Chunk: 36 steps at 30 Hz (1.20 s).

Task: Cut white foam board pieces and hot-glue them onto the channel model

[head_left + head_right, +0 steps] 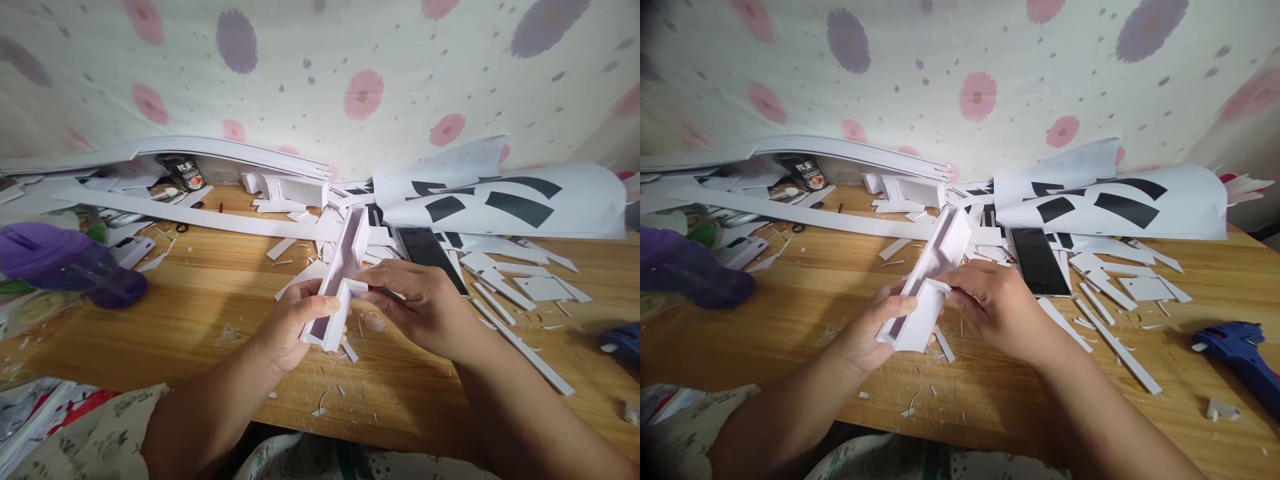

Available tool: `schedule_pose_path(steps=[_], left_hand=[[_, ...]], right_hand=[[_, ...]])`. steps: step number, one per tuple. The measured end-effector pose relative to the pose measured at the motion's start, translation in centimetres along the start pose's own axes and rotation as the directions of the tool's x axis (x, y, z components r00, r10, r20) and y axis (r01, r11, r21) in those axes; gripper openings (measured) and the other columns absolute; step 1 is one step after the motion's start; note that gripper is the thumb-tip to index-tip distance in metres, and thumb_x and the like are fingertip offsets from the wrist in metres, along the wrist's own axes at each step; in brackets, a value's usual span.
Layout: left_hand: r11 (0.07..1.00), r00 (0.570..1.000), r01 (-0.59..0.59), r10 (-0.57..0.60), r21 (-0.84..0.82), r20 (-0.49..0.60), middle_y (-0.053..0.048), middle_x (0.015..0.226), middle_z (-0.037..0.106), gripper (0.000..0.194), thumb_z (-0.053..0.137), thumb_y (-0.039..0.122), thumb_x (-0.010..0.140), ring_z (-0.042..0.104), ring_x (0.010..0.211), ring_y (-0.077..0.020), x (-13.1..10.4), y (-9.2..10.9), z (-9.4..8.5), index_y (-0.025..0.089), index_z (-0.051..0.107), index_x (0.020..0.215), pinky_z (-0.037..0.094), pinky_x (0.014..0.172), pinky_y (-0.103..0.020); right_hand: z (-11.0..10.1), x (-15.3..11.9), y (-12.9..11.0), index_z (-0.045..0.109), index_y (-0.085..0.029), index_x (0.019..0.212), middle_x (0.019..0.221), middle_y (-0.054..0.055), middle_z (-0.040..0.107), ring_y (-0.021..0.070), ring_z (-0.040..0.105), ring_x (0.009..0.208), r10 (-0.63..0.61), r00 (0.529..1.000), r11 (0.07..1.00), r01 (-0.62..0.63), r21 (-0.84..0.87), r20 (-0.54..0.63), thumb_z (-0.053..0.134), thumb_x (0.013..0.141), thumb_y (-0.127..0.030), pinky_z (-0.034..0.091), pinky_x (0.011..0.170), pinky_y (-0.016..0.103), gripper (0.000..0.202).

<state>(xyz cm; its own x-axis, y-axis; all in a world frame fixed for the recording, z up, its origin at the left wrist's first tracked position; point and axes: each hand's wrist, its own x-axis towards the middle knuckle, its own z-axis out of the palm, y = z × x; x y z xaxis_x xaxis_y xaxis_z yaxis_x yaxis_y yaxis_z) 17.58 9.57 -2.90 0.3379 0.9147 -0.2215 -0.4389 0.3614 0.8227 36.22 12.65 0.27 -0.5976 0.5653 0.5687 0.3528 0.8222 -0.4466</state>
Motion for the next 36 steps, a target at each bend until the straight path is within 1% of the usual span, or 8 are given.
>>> schedule_pose_path(steps=[5, 14, 20, 25, 29, 33, 36], left_hand=[[1.000, 1.000, 0.005, -0.005, 0.012, -0.008, 0.000, 0.058, 0.055, 0.031, 0.071, 0.035, 0.058, 0.053, 0.044, -0.0108, -0.06, 0.06, 0.00, 0.012, 0.059, 0.076, 0.046, 0.043, -0.023], [0.999, 0.999, 0.027, -0.026, 0.031, -0.025, -0.001, 0.061, 0.057, 0.032, 0.071, 0.036, 0.057, 0.053, 0.045, -0.0104, -0.03, 0.17, 0.05, 0.012, 0.059, 0.075, 0.047, 0.045, -0.024], [0.999, 1.000, 0.023, -0.023, 0.022, -0.007, -0.002, 0.062, 0.057, 0.032, 0.072, 0.036, 0.057, 0.052, 0.044, -0.0103, -0.15, 0.20, 0.03, 0.012, 0.058, 0.074, 0.045, 0.043, -0.023], [1.000, 1.000, 0.026, -0.026, 0.017, -0.013, -0.001, 0.061, 0.057, 0.033, 0.072, 0.036, 0.056, 0.052, 0.044, -0.0103, -0.14, 0.18, 0.03, 0.012, 0.058, 0.074, 0.045, 0.043, -0.024], [0.999, 1.000, 0.022, -0.021, 0.024, -0.020, -0.001, 0.060, 0.056, 0.032, 0.071, 0.035, 0.057, 0.052, 0.044, -0.0105, -0.16, 0.17, 0.01, 0.012, 0.059, 0.075, 0.046, 0.043, -0.023], [1.000, 1.000, 0.007, -0.007, 0.010, 0.000, 0.000, 0.058, 0.054, 0.031, 0.071, 0.035, 0.057, 0.053, 0.044, -0.0108, -0.16, 0.11, -0.03, 0.012, 0.059, 0.074, 0.045, 0.042, -0.023], [1.000, 1.000, -0.005, 0.004, 0.008, 0.006, 0.001, 0.057, 0.054, 0.030, 0.071, 0.034, 0.058, 0.054, 0.044, -0.0113, -0.11, 0.04, -0.03, 0.012, 0.059, 0.075, 0.044, 0.041, -0.022]], right_hand=[[0.00, 0.15, -0.10, 0.066, -0.016, 0.094, 0.080, 0.003, 0.069, 0.0101, 0.061, 0.069, 0.020, 1.000, 1.000, -0.020, 0.021, 0.017, 0.057, 0.085, -0.010, 0.046, 0.062, 0.021, 0.014], [0.15, 0.12, -0.13, 0.065, -0.017, 0.093, 0.079, 0.002, 0.069, 0.0101, 0.060, 0.067, 0.030, 1.000, 0.999, -0.030, 0.041, 0.008, 0.057, 0.084, -0.009, 0.046, 0.061, 0.021, 0.015], [0.09, 0.19, -0.26, 0.065, -0.018, 0.094, 0.080, 0.001, 0.069, 0.0099, 0.061, 0.068, 0.042, 0.999, 0.996, -0.044, 0.072, 0.018, 0.056, 0.085, -0.010, 0.046, 0.060, 0.020, 0.015], [0.08, 0.17, -0.28, 0.065, -0.019, 0.093, 0.080, 0.002, 0.070, 0.0111, 0.062, 0.068, 0.060, 0.998, 0.995, -0.061, 0.079, 0.019, 0.055, 0.086, -0.012, 0.047, 0.060, 0.021, 0.014], [0.14, 0.18, -0.25, 0.065, -0.018, 0.093, 0.079, 0.002, 0.069, 0.0106, 0.061, 0.067, 0.053, 0.999, 0.996, -0.054, 0.065, 0.011, 0.056, 0.085, -0.010, 0.046, 0.059, 0.021, 0.015], [0.18, 0.21, -0.10, 0.065, -0.018, 0.095, 0.081, 0.002, 0.070, 0.0111, 0.062, 0.069, 0.011, 1.000, 0.999, -0.011, 0.044, -0.003, 0.057, 0.084, -0.009, 0.047, 0.061, 0.022, 0.017], [0.16, 0.21, -0.06, 0.065, -0.018, 0.096, 0.080, 0.002, 0.069, 0.0110, 0.062, 0.070, 0.007, 1.000, 0.999, -0.008, 0.038, 0.005, 0.056, 0.085, -0.009, 0.047, 0.062, 0.022, 0.017]])
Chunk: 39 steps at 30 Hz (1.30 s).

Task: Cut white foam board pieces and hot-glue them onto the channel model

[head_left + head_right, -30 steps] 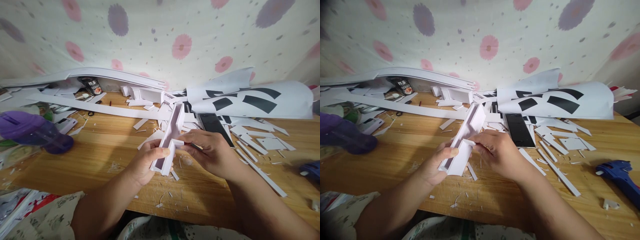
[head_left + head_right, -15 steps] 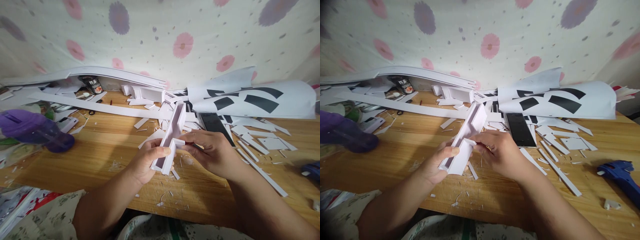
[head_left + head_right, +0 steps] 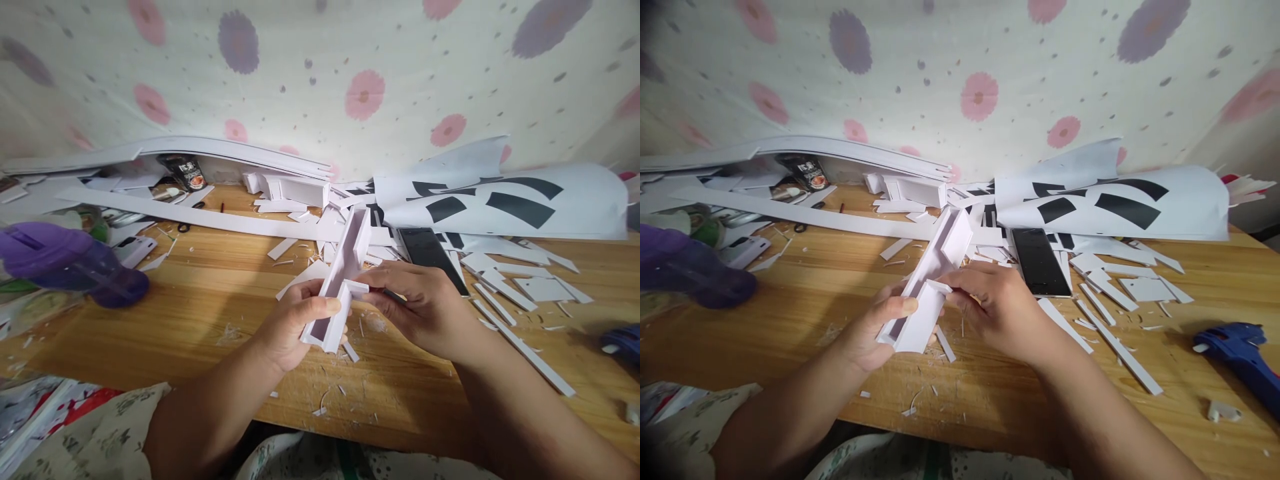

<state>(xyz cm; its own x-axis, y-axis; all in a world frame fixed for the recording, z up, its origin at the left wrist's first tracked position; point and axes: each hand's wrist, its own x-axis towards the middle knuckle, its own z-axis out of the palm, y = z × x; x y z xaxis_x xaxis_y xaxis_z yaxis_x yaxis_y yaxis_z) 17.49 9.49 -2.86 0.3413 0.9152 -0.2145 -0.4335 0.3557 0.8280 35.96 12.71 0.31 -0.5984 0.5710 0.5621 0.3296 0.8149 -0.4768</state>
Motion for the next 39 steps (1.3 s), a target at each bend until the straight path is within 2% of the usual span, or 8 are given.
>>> schedule_pose_path(steps=[8, 13, 21, 39], left_hand=[[1.000, 1.000, -0.008, 0.008, 0.000, -0.015, 0.000, 0.058, 0.054, 0.032, 0.071, 0.033, 0.057, 0.053, 0.043, -0.0111, -0.02, 0.02, 0.11, 0.012, 0.060, 0.078, 0.044, 0.040, -0.022], [1.000, 0.999, 0.004, -0.004, -0.004, -0.040, -0.002, 0.062, 0.057, 0.033, 0.072, 0.034, 0.055, 0.053, 0.044, -0.0106, -0.02, -0.05, 0.10, 0.011, 0.061, 0.077, 0.046, 0.042, -0.023], [1.000, 1.000, -0.018, 0.018, -0.002, 0.005, 0.000, 0.059, 0.055, 0.032, 0.072, 0.034, 0.058, 0.053, 0.044, -0.0111, -0.10, -0.12, -0.02, 0.012, 0.060, 0.079, 0.045, 0.043, -0.023], [1.000, 1.000, -0.010, 0.010, 0.000, -0.019, 0.000, 0.054, 0.055, 0.029, 0.071, 0.032, 0.057, 0.054, 0.042, -0.0121, -0.03, -0.10, 0.07, 0.012, 0.059, 0.074, 0.044, 0.040, -0.023]], right_hand=[[-0.09, -0.10, -0.10, 0.065, -0.017, 0.097, 0.082, 0.005, 0.069, 0.0126, 0.061, 0.073, 0.006, 1.000, 1.000, -0.006, 0.003, 0.023, 0.054, 0.086, -0.009, 0.048, 0.064, 0.023, 0.018], [-0.15, 0.02, -0.20, 0.065, -0.020, 0.100, 0.084, 0.004, 0.068, 0.0133, 0.062, 0.075, -0.001, 1.000, 0.999, 0.001, 0.035, 0.022, 0.052, 0.087, -0.009, 0.049, 0.065, 0.024, 0.022], [0.04, -0.24, 0.05, 0.064, -0.019, 0.102, 0.089, 0.006, 0.069, 0.0149, 0.063, 0.079, -0.022, 1.000, 0.999, 0.022, 0.025, -0.003, 0.053, 0.086, -0.009, 0.051, 0.068, 0.026, 0.022], [0.05, -0.23, -0.01, 0.064, -0.016, 0.101, 0.086, 0.004, 0.068, 0.0116, 0.060, 0.076, -0.039, 0.999, 0.999, 0.039, 0.003, 0.002, 0.055, 0.086, -0.008, 0.047, 0.069, 0.022, 0.020]])
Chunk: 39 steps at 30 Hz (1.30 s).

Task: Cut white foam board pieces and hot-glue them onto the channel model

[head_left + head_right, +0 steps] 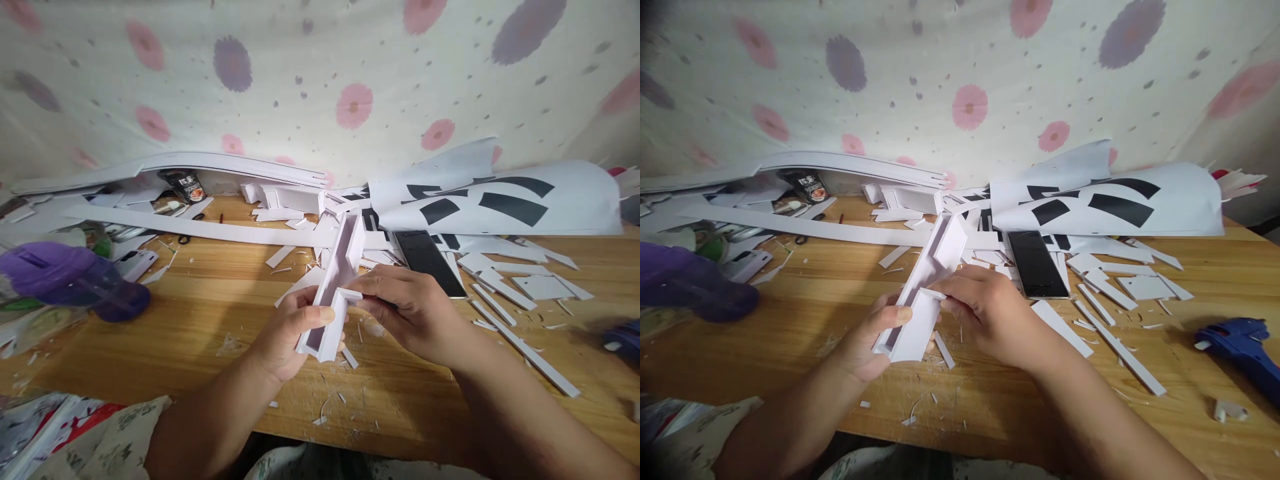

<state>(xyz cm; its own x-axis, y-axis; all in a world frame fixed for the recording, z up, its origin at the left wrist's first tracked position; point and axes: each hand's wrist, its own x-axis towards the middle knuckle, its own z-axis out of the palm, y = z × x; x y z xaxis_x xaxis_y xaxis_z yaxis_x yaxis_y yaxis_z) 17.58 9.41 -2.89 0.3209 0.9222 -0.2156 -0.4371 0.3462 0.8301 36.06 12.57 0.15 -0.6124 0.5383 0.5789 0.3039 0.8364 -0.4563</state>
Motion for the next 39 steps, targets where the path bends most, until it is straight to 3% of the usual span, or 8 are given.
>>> schedule_pose_path(steps=[30, 39], left_hand=[[1.000, 1.000, 0.006, -0.006, -0.015, 0.018, 0.000, 0.056, 0.057, 0.031, 0.073, 0.032, 0.057, 0.056, 0.043, -0.0120, 0.05, -0.03, -0.20, 0.011, 0.063, 0.077, 0.046, 0.040, -0.022], [0.998, 0.999, -0.020, 0.022, -0.056, 0.036, -0.002, 0.063, 0.062, 0.038, 0.076, 0.037, 0.057, 0.060, 0.049, -0.0144, 0.08, 0.24, -0.40, 0.012, 0.064, 0.084, 0.050, 0.045, -0.024]], right_hand=[[-0.07, -0.05, -0.12, 0.064, -0.017, 0.098, 0.088, 0.004, 0.068, 0.0113, 0.061, 0.080, -0.009, 1.000, 1.000, 0.009, -0.005, 0.007, 0.055, 0.086, -0.008, 0.048, 0.071, 0.022, 0.017], [-0.77, -0.23, 0.02, 0.064, -0.020, 0.110, 0.097, 0.005, 0.071, 0.0142, 0.064, 0.086, 0.038, 0.999, 0.995, -0.035, 0.091, -0.031, 0.054, 0.085, -0.008, 0.052, 0.074, 0.028, 0.029]])
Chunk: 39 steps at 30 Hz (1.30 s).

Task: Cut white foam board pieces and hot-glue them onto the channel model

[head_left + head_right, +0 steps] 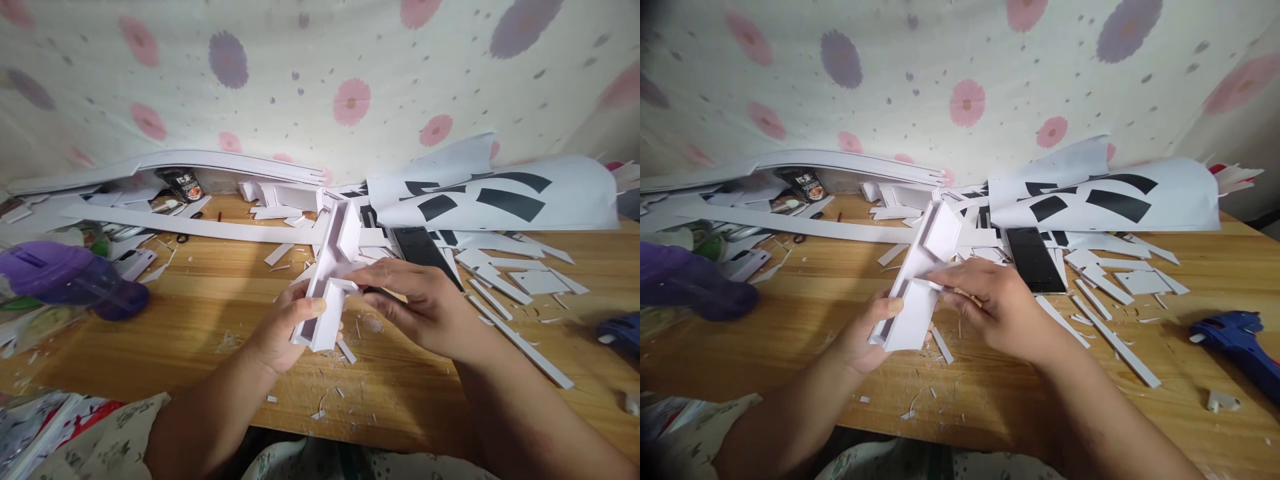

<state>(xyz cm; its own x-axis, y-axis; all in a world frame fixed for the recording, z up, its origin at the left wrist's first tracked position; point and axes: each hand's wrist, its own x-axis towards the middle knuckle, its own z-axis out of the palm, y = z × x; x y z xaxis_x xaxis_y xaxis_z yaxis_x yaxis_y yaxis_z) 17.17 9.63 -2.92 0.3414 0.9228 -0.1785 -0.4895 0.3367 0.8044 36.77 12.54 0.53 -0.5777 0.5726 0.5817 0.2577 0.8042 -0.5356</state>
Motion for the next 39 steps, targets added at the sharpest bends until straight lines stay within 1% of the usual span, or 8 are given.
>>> schedule_pose_path(steps=[6, 12, 21, 24, 26, 29, 33, 39], left_hand=[[0.998, 1.000, -0.025, 0.026, -0.065, 0.006, -0.008, 0.078, 0.068, 0.044, 0.076, 0.042, 0.059, 0.064, 0.061, -0.0180, -0.2, 0.3, -0.1, 0.011, 0.066, 0.088, 0.054, 0.057, -0.030], [0.994, 0.999, -0.043, 0.043, -0.097, -0.002, -0.008, 0.081, 0.069, 0.042, 0.074, 0.044, 0.062, 0.066, 0.067, -0.0207, -0.3, 0.1, -0.1, 0.013, 0.068, 0.089, 0.053, 0.059, -0.030], [0.993, 0.998, -0.057, 0.057, -0.101, -0.001, -0.005, 0.077, 0.066, 0.039, 0.075, 0.043, 0.062, 0.064, 0.066, -0.0188, -0.2, 0.2, 0.1, 0.014, 0.066, 0.086, 0.052, 0.060, -0.030], [0.995, 0.995, -0.088, 0.090, -0.044, 0.032, -0.006, 0.074, 0.065, 0.040, 0.074, 0.043, 0.063, 0.062, 0.062, -0.0172, -0.1, 0.1, 0.1, 0.014, 0.065, 0.090, 0.049, 0.055, -0.027], [0.992, 0.991, -0.129, 0.129, 0.007, 0.041, -0.005, 0.072, 0.065, 0.039, 0.074, 0.039, 0.063, 0.059, 0.059, -0.0154, 0.0, 0.0, 0.1, 0.014, 0.063, 0.091, 0.045, 0.052, -0.024], [0.979, 0.980, -0.198, 0.198, 0.042, -0.001, -0.002, 0.077, 0.064, 0.039, 0.077, 0.031, 0.060, 0.058, 0.064, -0.0144, 0.2, -0.2, 0.2, 0.016, 0.061, 0.093, 0.044, 0.056, -0.023], [0.972, 0.974, -0.216, 0.221, 0.090, -0.041, -0.001, 0.086, 0.064, 0.047, 0.079, 0.025, 0.059, 0.058, 0.076, -0.0153, 0.2, -0.5, 0.3, 0.019, 0.056, 0.099, 0.045, 0.066, -0.025], [0.959, 0.965, -0.241, 0.253, 0.148, -0.068, -0.001, 0.092, 0.063, 0.054, 0.081, 0.023, 0.057, 0.058, 0.080, -0.0150, 0.2, -0.7, 0.3, 0.020, 0.055, 0.104, 0.044, 0.070, -0.025]], right_hand=[[0.6, -0.2, 0.3, 0.066, -0.022, 0.096, 0.089, 0.004, 0.068, 0.0146, 0.063, 0.082, 0.164, 0.948, 0.986, -0.153, 0.062, -0.271, 0.055, 0.086, -0.014, 0.051, 0.070, 0.030, 0.016], [2.0, -0.1, 0.8, 0.062, -0.020, 0.097, 0.083, 0.003, 0.062, 0.0132, 0.057, 0.071, 0.072, 0.971, 0.997, -0.070, 0.019, -0.230, 0.058, 0.082, -0.014, 0.049, 0.061, 0.029, 0.017], [2.2, 0.0, 0.8, 0.062, -0.018, 0.092, 0.078, 0.002, 0.060, 0.0116, 0.055, 0.068, 0.039, 0.969, 0.997, -0.054, -0.053, -0.243, 0.059, 0.081, -0.012, 0.047, 0.059, 0.025, 0.013], [2.4, -0.3, 0.8, 0.060, -0.020, 0.102, 0.082, 0.002, 0.058, 0.0129, 0.054, 0.072, 0.181, 0.941, 0.983, -0.170, 0.062, -0.287, 0.061, 0.082, -0.022, 0.049, 0.063, 0.028, 0.020], [2.6, -0.4, 0.7, 0.055, -0.023, 0.112, 0.093, 0.004, 0.058, 0.0138, 0.055, 0.078, 0.325, 0.899, 0.935, -0.261, 0.239, -0.294, 0.064, 0.081, -0.031, 0.051, 0.069, 0.031, 0.033], [3.2, -0.3, 0.7, 0.046, -0.024, 0.125, 0.108, 0.008, 0.057, 0.0168, 0.059, 0.090, 0.478, 0.860, 0.794, -0.337, 0.506, -0.177, 0.068, 0.077, -0.044, 0.053, 0.080, 0.036, 0.056], [4.0, -0.1, 0.6, 0.038, -0.024, 0.129, 0.107, 0.010, 0.060, 0.0205, 0.061, 0.096, 0.548, 0.834, 0.656, -0.379, 0.653, -0.067, 0.069, 0.073, -0.051, 0.050, 0.086, 0.044, 0.070], [4.3, 0.0, 0.4, 0.042, -0.024, 0.123, 0.104, 0.009, 0.062, 0.0192, 0.063, 0.092, 0.557, 0.827, 0.622, -0.360, 0.696, -0.070, 0.071, 0.074, -0.043, 0.051, 0.084, 0.042, 0.060]])
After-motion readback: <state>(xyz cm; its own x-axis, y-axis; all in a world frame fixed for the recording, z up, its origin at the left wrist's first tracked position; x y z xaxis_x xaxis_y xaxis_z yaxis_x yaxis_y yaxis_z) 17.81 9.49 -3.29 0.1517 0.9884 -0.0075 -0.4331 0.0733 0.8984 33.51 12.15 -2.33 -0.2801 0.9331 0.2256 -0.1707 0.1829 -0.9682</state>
